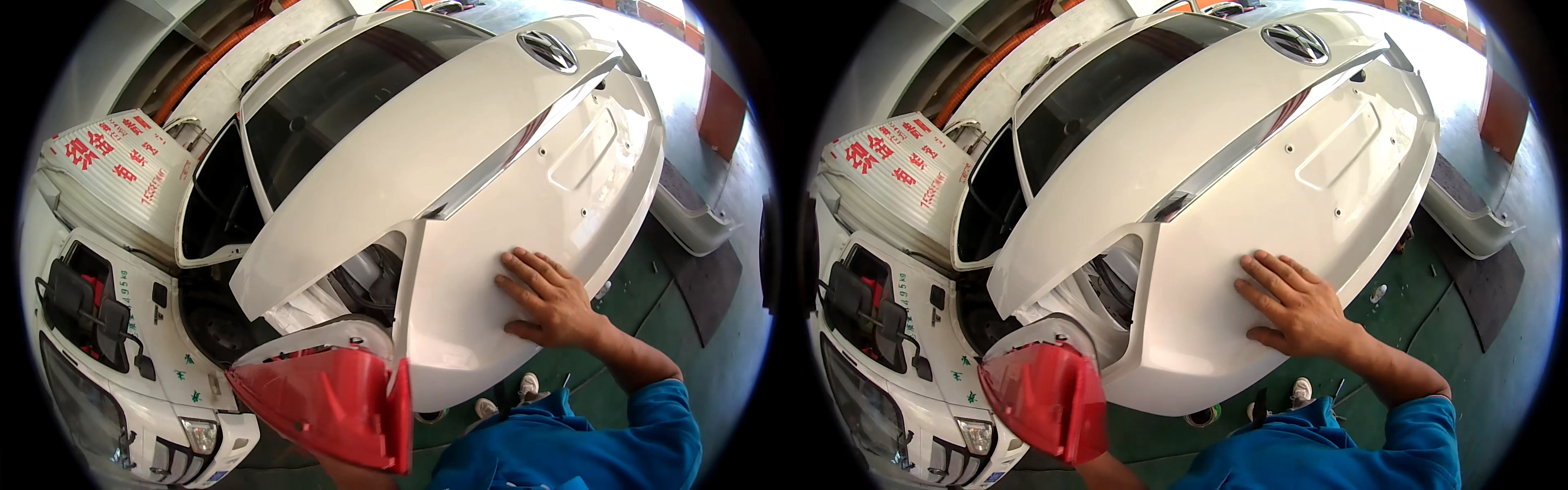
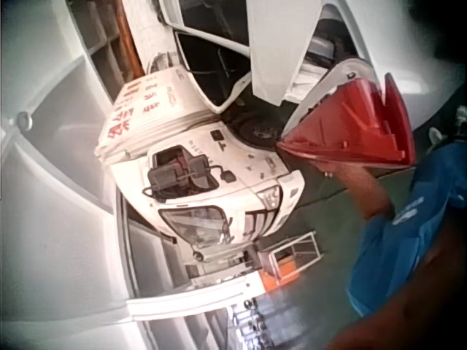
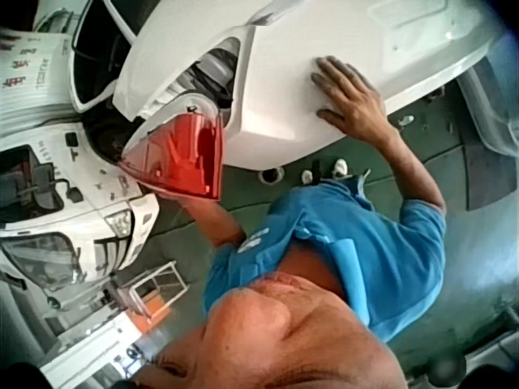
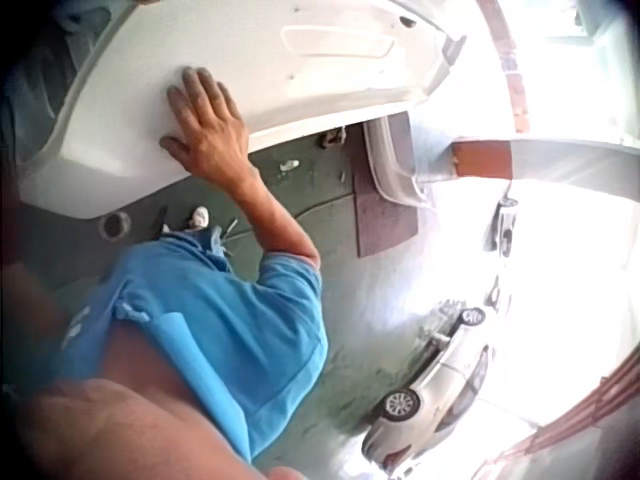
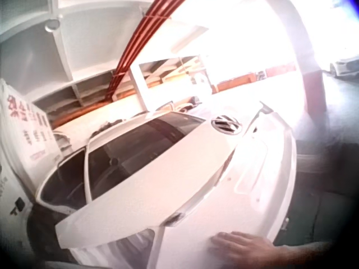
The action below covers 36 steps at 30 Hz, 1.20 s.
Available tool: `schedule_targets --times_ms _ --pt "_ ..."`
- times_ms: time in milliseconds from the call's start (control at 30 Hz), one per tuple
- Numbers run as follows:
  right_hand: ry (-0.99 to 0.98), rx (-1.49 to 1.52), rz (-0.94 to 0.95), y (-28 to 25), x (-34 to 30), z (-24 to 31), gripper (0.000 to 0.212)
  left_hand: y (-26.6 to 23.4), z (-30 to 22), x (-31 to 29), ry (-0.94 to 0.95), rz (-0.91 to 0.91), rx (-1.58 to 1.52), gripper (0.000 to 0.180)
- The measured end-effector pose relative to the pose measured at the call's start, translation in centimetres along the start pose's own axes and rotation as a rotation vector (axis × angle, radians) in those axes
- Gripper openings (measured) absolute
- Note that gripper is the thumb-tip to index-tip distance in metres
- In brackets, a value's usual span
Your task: The person connects wiring harnesses under the open trunk of a white car, then picks up a red taillight assembly and fits it into the rear body panel. The person aligns the taillight and secures it in place.
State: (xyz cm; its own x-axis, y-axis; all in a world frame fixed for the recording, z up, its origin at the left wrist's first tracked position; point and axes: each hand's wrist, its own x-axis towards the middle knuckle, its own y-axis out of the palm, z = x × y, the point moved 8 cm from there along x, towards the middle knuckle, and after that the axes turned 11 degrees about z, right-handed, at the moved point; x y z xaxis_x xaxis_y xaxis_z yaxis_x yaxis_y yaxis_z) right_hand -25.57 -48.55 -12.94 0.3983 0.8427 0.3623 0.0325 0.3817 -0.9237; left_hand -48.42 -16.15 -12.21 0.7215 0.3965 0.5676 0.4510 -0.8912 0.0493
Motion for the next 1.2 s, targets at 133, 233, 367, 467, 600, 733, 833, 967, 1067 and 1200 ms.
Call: schedule_targets --times_ms 133,233,367,467,600,733,833,967,1067,1200 --pt "-0.015 0.038 0.005 0.5 -0.2 -0.2 0.081 -1.0 2.5 -1.1 -0.060 -0.063 -0.550 0.083" --pt "-0.026 0.064 0.002 0.6 -0.5 -0.2 0.081 -3.0 4.1 -2.6 -0.044 -0.166 -0.498 0.087" --pt "-0.040 0.082 0.011 0.8 -0.7 -0.2 0.081 -3.8 4.7 -3.3 -0.014 -0.088 -0.439 0.074" --pt "-0.035 0.095 0.019 0.9 -0.6 -0.4 0.078 -4.1 5.0 -3.7 -0.038 -0.167 -0.363 0.073" --pt "-0.017 0.098 0.027 0.8 -0.4 -0.2 0.074 -3.6 5.1 -3.9 -0.058 -0.238 -0.361 0.077" --pt "0.015 0.188 0.014 0.0 0.0 -0.7 0.075 -2.9 4.6 -3.5 -0.029 -0.142 -0.362 0.076" --pt "-0.045 0.579 -0.102 -0.7 1.3 -1.4 0.082 -2.7 4.5 -3.4 -0.027 -0.083 -0.365 0.076" --pt "-0.231 1.187 -0.164 -1.0 5.2 0.1 0.117 -2.7 3.9 -3.5 -0.040 -0.123 -0.300 0.077" --pt "-0.178 1.539 -0.078 -1.6 8.1 2.2 0.139 -1.9 3.6 -2.0 0.035 -0.045 -0.398 0.077" --pt "0.325 1.499 0.009 -1.9 9.6 3.1 0.156 -2.1 4.4 -2.0 -0.109 -0.265 -0.408 0.084"
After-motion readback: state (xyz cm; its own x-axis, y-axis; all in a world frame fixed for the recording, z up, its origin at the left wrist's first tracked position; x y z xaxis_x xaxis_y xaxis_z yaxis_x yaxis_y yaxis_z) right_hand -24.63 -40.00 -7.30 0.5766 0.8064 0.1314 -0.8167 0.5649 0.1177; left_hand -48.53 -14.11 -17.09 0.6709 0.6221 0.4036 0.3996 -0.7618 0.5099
